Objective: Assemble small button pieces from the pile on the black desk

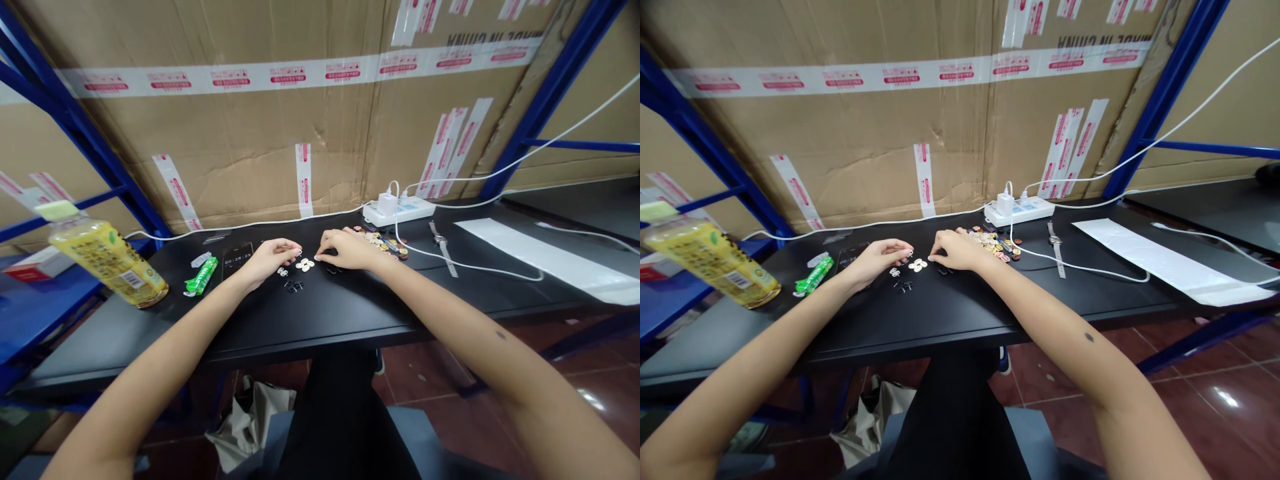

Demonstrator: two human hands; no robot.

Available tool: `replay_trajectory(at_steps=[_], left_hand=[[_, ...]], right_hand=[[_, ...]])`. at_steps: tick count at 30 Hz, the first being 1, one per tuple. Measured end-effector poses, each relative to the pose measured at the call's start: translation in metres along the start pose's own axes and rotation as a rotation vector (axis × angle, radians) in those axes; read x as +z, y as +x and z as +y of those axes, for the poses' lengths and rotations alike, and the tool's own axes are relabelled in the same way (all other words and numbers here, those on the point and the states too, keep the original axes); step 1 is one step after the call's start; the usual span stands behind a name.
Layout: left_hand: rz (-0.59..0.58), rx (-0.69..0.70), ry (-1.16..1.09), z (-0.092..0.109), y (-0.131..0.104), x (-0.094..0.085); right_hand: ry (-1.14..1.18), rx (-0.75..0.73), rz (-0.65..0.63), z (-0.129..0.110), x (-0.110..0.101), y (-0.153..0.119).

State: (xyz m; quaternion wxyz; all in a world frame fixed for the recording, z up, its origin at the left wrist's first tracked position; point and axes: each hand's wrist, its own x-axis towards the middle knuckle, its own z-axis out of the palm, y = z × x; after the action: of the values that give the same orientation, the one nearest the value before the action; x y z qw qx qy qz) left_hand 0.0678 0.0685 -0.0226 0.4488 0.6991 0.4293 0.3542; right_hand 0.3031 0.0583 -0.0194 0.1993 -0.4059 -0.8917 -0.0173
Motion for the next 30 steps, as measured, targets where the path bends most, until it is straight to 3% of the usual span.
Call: replay_trajectory(at_steps=[6,14,22,30], left_hand=[[-0.007,0.008,0.017,0.001,-0.001,0.001],[0.025,0.066,-0.036,0.000,-0.001,0.003],[0.050,0.149,-0.035,0.003,-0.002,0.005],[-0.017,0.156,0.014,0.012,-0.008,0.011]], right_hand=[[0.157,0.029,0.010,0.002,0.001,0.002],[0.589,0.059,0.066,-0.004,0.002,0.004],[0.723,0.110,0.018,-0.012,-0.001,0.004],[0.812,0.097,-0.002,-0.013,0.001,0.004]])
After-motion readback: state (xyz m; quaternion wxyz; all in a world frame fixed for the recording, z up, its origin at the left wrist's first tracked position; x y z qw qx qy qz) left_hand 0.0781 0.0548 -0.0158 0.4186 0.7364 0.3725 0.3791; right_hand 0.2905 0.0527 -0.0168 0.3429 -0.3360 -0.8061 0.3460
